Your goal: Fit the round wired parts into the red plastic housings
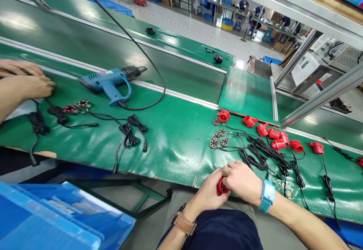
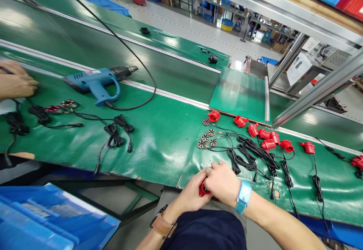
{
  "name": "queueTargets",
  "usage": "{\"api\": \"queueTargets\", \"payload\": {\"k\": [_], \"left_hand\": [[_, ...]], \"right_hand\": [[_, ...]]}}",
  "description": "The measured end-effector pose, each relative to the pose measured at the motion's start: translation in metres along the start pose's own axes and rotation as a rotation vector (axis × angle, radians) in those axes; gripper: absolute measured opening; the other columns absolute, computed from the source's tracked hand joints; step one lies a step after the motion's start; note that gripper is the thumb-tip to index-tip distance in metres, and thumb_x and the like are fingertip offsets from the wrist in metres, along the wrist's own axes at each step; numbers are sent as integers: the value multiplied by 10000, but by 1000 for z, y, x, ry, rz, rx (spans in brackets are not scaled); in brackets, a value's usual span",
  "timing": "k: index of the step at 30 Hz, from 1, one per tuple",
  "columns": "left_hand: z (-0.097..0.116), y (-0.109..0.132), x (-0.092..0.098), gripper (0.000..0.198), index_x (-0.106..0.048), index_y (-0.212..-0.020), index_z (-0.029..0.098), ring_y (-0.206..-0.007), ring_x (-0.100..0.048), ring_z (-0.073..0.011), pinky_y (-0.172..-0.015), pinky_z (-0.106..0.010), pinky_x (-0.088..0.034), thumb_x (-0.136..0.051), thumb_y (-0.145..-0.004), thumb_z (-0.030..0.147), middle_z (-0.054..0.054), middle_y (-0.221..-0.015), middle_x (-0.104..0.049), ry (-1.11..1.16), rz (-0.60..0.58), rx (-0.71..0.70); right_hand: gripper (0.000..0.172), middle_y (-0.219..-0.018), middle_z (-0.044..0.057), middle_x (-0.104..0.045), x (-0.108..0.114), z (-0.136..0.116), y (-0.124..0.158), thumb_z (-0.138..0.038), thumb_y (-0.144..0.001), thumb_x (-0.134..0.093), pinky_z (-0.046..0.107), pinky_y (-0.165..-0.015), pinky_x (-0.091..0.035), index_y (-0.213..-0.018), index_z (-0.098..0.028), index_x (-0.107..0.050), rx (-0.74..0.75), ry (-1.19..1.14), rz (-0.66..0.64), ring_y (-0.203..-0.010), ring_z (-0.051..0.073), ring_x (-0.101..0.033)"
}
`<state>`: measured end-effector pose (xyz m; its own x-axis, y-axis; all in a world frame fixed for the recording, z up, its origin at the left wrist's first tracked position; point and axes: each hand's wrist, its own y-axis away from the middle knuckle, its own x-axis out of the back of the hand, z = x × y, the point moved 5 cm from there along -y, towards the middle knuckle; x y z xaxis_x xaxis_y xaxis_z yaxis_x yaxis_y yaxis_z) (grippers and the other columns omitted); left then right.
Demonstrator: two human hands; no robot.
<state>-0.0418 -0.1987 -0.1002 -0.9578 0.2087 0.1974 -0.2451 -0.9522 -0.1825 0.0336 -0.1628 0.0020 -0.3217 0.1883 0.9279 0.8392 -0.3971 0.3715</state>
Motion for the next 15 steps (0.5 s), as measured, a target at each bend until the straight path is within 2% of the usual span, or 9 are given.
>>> {"api": "queueTargets", "payload": {"k": [4, 8, 12, 15], "left_hand": [[-1, 0, 0, 450, -584, -1061, 194, -997, -603, -241, -867, -358, -484, -601, -630, 67, -60, -1073, -625, 64, 25, -40], [-3, 0, 0, 423, -574, -1021, 191, -956, -608, -231, -839, -348, -489, -589, -620, 57, -54, -1035, -626, 86, 58, -40], [-4, 0, -1, 426, -555, -1052, 195, -1013, -606, -248, -885, -374, -499, -592, -648, 63, -71, -1070, -618, 13, 18, -4], [-6, 2, 1, 498, -507, -1149, 208, -1101, -603, -253, -954, -405, -505, -564, -678, 58, -86, -1158, -601, -7, 23, 35]], "right_hand": [[183, -835, 113, -660, -3, -15, -9, -198, -960, -651, 376, -678, -383, -808, -148, -741, 60, 123, 4, -877, 266, -552], [200, -814, 112, -643, -6, -16, -8, -199, -973, -630, 383, -680, -380, -810, -147, -734, 127, 169, 60, -859, 265, -541], [184, -872, 90, -649, -8, -4, -1, -180, -966, -640, 375, -685, -401, -790, -154, -689, 59, 96, 120, -876, 244, -558], [147, -1059, 100, -669, -10, 2, 8, -184, -958, -656, 347, -737, -445, -816, -146, -658, -24, -24, 184, -933, 230, -590]]}}
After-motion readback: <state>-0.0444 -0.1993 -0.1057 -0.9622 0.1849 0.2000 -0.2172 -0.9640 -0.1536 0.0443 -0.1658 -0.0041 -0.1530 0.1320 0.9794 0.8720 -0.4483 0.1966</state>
